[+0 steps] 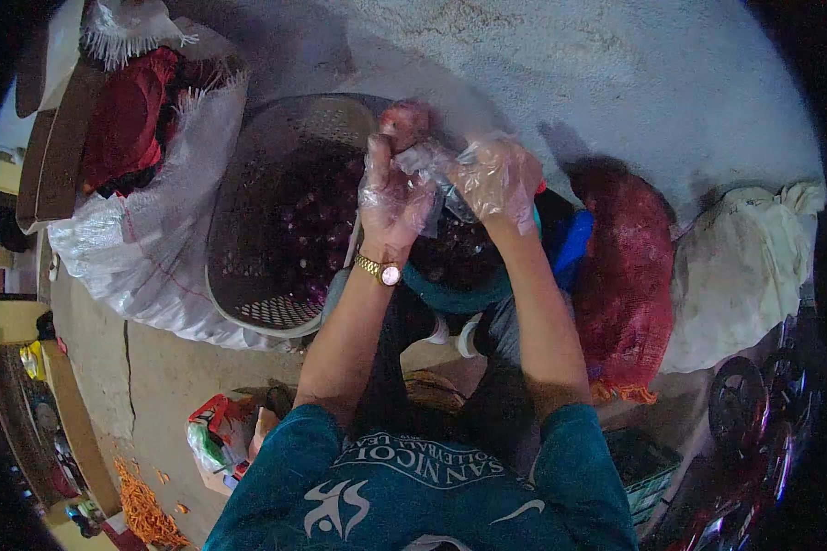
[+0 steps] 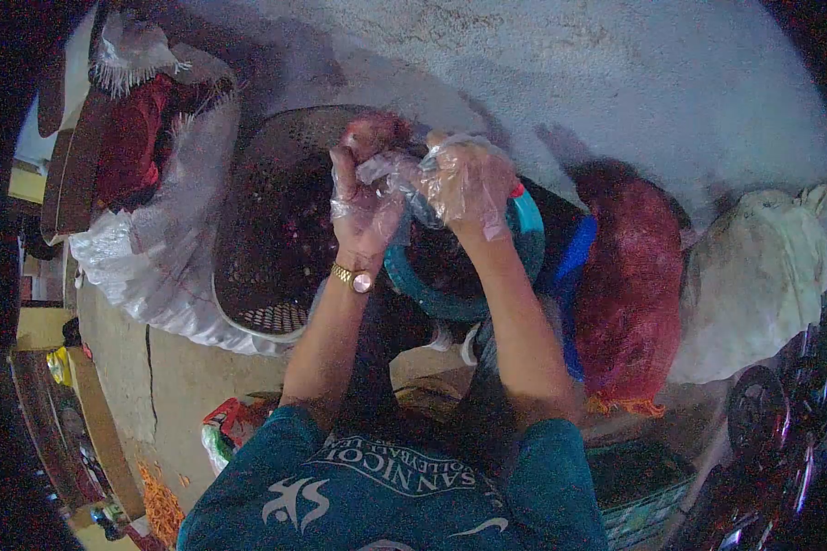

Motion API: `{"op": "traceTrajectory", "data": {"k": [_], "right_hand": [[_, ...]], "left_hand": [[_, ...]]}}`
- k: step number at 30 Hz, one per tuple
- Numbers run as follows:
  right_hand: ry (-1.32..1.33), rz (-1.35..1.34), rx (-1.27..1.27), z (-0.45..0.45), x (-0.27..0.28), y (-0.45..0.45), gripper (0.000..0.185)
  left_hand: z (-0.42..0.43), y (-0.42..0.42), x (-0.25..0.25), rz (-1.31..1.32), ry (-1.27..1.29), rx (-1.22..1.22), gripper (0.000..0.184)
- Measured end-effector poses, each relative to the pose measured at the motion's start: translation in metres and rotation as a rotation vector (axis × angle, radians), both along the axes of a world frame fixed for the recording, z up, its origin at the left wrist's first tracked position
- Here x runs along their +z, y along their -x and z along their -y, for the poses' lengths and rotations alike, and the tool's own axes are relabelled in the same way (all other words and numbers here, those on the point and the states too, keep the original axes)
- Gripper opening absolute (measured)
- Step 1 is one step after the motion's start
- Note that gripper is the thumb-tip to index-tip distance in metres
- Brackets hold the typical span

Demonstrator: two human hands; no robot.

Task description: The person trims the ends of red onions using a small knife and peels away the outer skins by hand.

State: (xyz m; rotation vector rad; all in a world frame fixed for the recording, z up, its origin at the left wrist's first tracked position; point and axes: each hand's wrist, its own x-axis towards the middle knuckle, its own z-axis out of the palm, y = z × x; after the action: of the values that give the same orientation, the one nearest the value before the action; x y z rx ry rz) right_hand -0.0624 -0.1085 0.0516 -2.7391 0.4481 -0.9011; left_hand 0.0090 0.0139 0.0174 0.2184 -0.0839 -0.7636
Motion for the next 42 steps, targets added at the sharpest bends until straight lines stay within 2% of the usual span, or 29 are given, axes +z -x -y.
{"op": "traceTrajectory", "data": {"k": [2, 4, 8, 10, 14, 16, 20, 23, 27, 30, 32, 33, 35, 36, 37, 39, 41, 42], "right_hand": [[0.019, 0.006, -0.023, 0.000, -0.002, 0.000, 0.048], [-0.031, -0.009, 0.033, 0.000, 0.000, 0.000, 0.048], [-0.016, 0.095, 0.012, -0.003, -0.004, -0.002, 0.046], [-0.021, -0.027, -0.010, -0.005, 0.001, -0.002, 0.044], [-0.040, -0.031, 0.014, -0.002, -0.001, 0.001, 0.042], [-0.020, 0.066, 0.042, 0.001, -0.005, 0.004, 0.043], [0.158, 0.261, -0.053, 0.016, -0.024, 0.009, 0.047], [-0.224, 0.023, 0.122, 0.027, -0.008, 0.020, 0.064], [-0.228, 0.079, 0.165, 0.025, 0.000, 0.029, 0.063], [-0.286, -0.016, 0.259, 0.025, 0.002, 0.032, 0.064], [-0.484, -0.015, 0.167, 0.016, 0.012, 0.037, 0.057], [-0.483, -0.016, 0.168, 0.022, 0.008, 0.038, 0.057], [-1.572, 0.068, 0.078, 0.038, -0.004, 0.042, 0.051], [-1.709, 0.278, 0.119, 0.031, -0.002, 0.039, 0.036], [-1.708, 0.277, 0.120, 0.036, -0.008, 0.039, 0.036], [-1.807, 0.330, 0.342, 0.050, -0.020, 0.041, 0.031], [-1.899, 0.374, 0.314, 0.053, -0.022, 0.046, 0.035], [-2.012, 0.448, 0.252, 0.041, -0.001, 0.044, 0.038]], "left_hand": [[0.000, -0.001, -0.004, -0.043, 0.031, -0.011, 0.037], [0.002, 0.000, -0.002, -0.015, 0.166, -0.010, 0.038], [0.003, -0.001, -0.003, -0.045, 0.128, 0.020, 0.041], [0.002, -0.004, -0.009, -0.113, 0.166, -0.059, 0.041], [0.002, -0.007, -0.004, -0.063, 0.259, -0.119, 0.043], [0.003, -0.002, 0.011, 0.034, 0.020, 0.103, 0.045], [0.000, -0.012, 0.010, 0.045, 0.028, 0.054, 0.047], [0.003, -0.015, -0.002, -0.080, -0.006, 0.027, 0.050], [0.012, -0.007, -0.004, -0.138, -0.111, -0.012, 0.053], [0.019, -0.003, -0.005, -0.139, -0.244, -0.020, 0.063], [0.019, -0.003, -0.008, 0.042, -0.409, 0.021, 0.056], [0.019, -0.003, -0.008, 0.132, -0.491, 0.042, 0.053], [0.020, -0.001, -0.001, 0.091, -0.441, 0.049, 0.050], [0.020, -0.001, 0.002, 0.052, -0.392, 0.055, 0.048], [0.019, -0.002, 0.002, 0.051, -0.391, 0.056, 0.048], [0.016, -0.007, 0.002, -0.117, -0.356, 0.099, 0.048], [0.013, -0.011, 0.002, -0.145, -0.353, 0.121, 0.048], [0.012, -0.012, 0.002, -0.173, -0.351, 0.143, 0.048]]}}
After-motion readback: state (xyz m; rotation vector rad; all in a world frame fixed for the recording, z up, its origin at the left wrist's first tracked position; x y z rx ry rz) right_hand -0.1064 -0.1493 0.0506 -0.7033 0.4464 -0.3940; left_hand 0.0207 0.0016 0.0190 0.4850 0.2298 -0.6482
